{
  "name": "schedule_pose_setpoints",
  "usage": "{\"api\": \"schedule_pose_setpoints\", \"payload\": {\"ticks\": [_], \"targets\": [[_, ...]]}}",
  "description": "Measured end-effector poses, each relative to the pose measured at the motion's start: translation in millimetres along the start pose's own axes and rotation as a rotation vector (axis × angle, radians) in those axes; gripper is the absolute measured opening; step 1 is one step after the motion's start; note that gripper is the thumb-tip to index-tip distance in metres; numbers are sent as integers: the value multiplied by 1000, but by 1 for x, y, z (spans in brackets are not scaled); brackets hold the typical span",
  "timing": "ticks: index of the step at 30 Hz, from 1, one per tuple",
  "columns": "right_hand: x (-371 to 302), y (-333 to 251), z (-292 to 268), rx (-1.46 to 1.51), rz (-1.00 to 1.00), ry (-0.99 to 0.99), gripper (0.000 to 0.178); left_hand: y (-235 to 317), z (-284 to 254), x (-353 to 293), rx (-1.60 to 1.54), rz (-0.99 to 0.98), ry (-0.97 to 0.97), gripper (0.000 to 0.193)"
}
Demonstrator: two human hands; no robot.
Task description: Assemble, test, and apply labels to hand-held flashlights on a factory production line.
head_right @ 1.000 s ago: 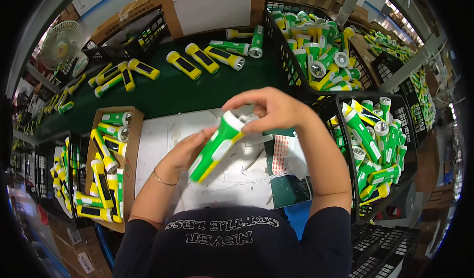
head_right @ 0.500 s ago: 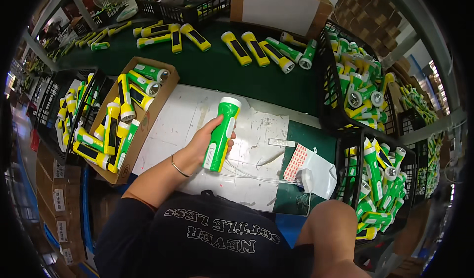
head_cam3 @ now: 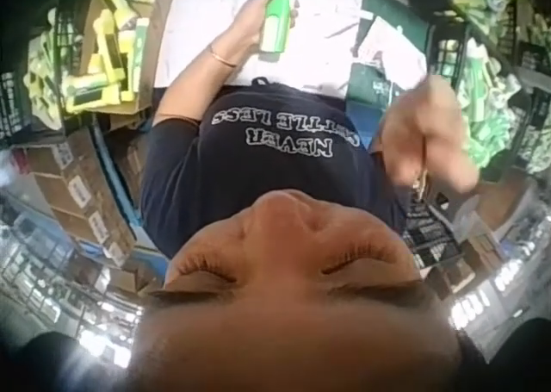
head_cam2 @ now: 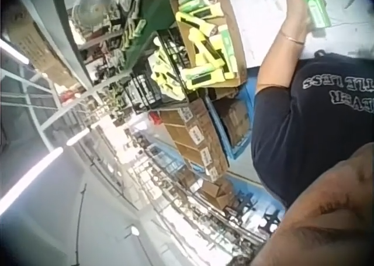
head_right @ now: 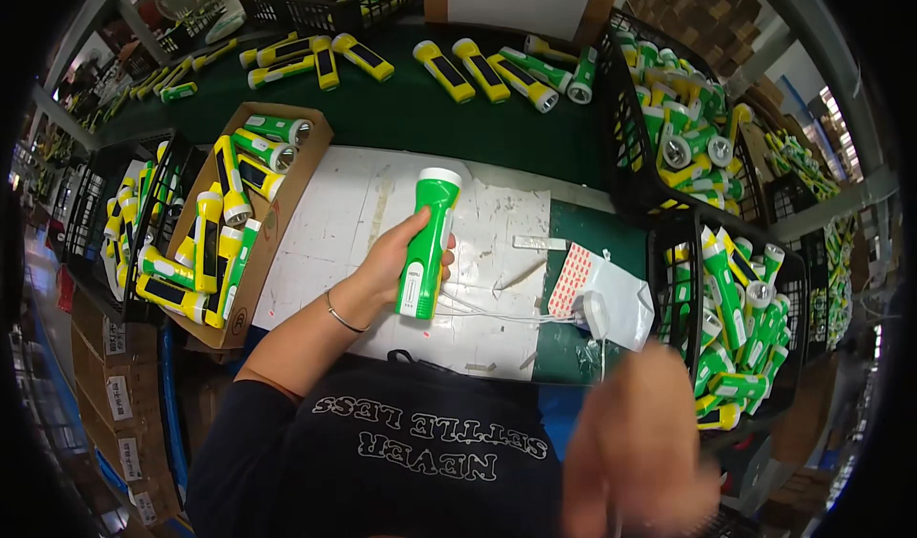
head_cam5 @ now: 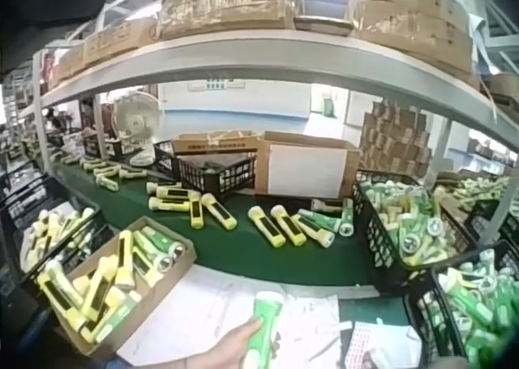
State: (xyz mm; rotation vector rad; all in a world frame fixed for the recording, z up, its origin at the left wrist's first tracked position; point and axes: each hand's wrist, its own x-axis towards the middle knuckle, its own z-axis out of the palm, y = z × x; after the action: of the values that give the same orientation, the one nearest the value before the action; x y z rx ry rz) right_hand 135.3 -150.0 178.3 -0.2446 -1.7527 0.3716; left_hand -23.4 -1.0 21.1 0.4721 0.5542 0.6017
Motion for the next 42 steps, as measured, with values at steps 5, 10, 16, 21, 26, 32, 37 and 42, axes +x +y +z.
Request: {"api": "schedule_pose_setpoints", "payload": {"ticks": [5,10,16,21,26,32,37,42], "targets": [[-76,93,10,-794,740,-297,13,-2,7,-8,233,127,49,35],[-83,103,28,-970,533,-506,11,-9,6,-9,453,285,30,33],[-88,102,37,-941,496,-544,12,-18,-7,-7,752,526,2,28],[-100,83,45,-605,504,-652,16,-7,-13,-8,573,388,-2,30],[-117,79,51,-595,306,-637,21,-3,-13,-5,395,358,39,44],[-98,111,54,-584,931,-95,27,-16,-13,-10,137,178,-99,59],[-104,121,34,-273,1054,187,37,-8,-2,-23,279,191,-43,31],[-101,125,7,-298,1137,252,33,-9,1,-25,338,210,-63,32]]}}
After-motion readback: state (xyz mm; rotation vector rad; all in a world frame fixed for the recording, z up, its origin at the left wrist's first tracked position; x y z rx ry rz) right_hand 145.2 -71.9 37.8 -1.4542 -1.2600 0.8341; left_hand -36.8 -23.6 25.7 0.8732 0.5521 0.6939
